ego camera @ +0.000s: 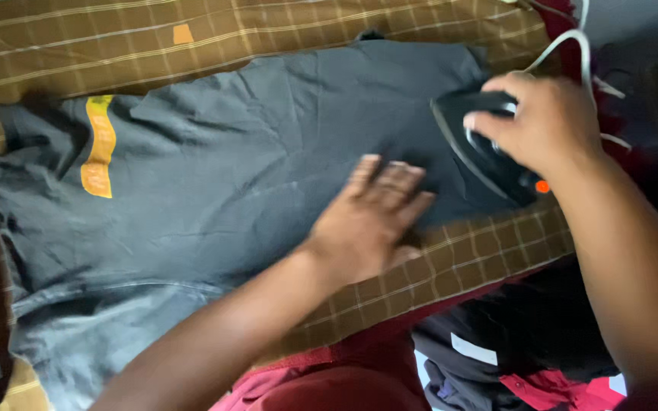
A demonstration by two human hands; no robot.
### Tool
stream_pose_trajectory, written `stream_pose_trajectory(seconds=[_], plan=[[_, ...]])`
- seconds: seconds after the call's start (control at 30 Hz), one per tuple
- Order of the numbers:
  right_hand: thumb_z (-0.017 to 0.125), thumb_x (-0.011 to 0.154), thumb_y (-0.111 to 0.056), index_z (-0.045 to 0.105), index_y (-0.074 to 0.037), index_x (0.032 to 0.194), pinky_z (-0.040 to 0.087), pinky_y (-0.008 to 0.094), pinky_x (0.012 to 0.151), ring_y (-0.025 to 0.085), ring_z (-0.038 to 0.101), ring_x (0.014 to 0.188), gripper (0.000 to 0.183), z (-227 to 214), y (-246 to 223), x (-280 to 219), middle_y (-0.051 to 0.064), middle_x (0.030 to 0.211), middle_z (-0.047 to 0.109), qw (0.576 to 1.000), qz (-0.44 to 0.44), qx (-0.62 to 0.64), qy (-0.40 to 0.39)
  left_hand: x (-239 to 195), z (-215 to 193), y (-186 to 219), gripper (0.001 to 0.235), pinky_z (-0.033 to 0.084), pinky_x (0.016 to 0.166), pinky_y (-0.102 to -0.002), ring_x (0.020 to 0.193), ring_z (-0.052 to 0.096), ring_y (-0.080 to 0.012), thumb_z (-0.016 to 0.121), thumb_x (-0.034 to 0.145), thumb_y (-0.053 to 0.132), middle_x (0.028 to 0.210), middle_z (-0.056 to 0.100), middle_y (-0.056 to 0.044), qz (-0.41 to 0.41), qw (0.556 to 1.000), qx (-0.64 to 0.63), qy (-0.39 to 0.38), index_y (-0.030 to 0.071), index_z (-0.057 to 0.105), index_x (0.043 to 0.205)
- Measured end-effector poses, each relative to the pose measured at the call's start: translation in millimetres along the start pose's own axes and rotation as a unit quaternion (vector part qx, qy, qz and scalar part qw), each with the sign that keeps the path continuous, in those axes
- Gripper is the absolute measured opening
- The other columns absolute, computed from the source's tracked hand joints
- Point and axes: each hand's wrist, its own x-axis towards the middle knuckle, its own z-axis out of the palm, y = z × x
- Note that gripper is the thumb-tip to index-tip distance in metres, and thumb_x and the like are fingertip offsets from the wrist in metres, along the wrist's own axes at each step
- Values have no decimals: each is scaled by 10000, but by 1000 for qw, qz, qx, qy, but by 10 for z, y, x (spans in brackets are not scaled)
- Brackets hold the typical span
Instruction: The person irons a dark gray t-shirt on a checkered ironing board, smoothing the fabric with one hand while moving the iron with the other. The person repeatedly folds and irons different sections of the shirt, including the sleeves and body, then folds the shirt into a compact stack.
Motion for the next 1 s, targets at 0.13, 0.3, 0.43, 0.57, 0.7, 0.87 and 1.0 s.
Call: stream_pose_trajectory(seconds=[0.13, 0.3, 0.43, 0.57, 0.7, 0.87, 1.0], plan=[[797, 887, -589, 777, -251, 1213, 518, 494, 792, 408, 714, 995, 470, -126, -91, 365, 136, 1043, 783, 999, 29, -17, 30, 259, 170, 136, 875, -30, 1274, -566, 1593, 121, -281, 373, 921, 732, 1712, 200, -95, 10, 991, 41, -127, 205, 275, 1613], [722, 993, -565, 700, -106, 1298, 520, 496, 783, 367, 738, 824, 551, -366, -366, 315, 175, 1020, 772, 984, 131, 39, -118, 43, 161, 124, 862, -27, 1282, -549, 1596, 144, -301, 417, 920, 735, 1702, 248, -99, 53, 995, -19, -88, 213, 337, 1602], [742, 922, -547, 685, -112, 1367, 532, 527, 837, 425, 686, 1095, 625, -339, -262, -56, 205, 1229, 724, 990, 83, 39, -109, -56, 29, 125, 935, -88, 1270, -518, 1596, 38, -265, 400, 906, 777, 1713, 156, -89, 42, 989, -25, -141, 206, 222, 1624], [771, 803, -550, 729, -278, 1326, 547, 445, 764, 337, 732, 973, 591, -297, -39, -387, 127, 1100, 777, 994, 6, -6, -105, -296, -30, 95, 995, -57, 1284, -502, 1596, 75, -282, 415, 907, 786, 1708, 182, -126, 35, 993, -31, -106, 118, 234, 1621], [789, 761, -526, 758, -390, 1249, 567, 394, 801, 253, 742, 978, 508, -303, 27, -477, 16, 1028, 803, 994, 19, -25, -106, -543, -114, 62, 999, 16, 1295, -491, 1590, 162, -301, 444, 895, 776, 1691, 263, -146, 17, 997, -28, -68, 95, 293, 1609], [822, 803, -453, 759, -302, 1276, 482, 359, 698, 245, 684, 804, 499, -299, -167, -65, 73, 966, 787, 994, -11, 47, -94, -648, -190, 101, 1019, 3, 1292, -494, 1589, 140, -311, 424, 890, 793, 1692, 243, -147, -2, 997, -25, -79, 89, 275, 1611], [845, 714, -437, 784, -315, 1205, 470, 393, 975, 224, 638, 1239, 510, -390, -721, 209, -49, 1298, 727, 987, -94, 52, -117, -666, -204, 92, 1047, 15, 1288, -502, 1586, 166, -321, 482, 851, 795, 1682, 276, -157, -10, 995, -56, -83, 88, 304, 1602]])
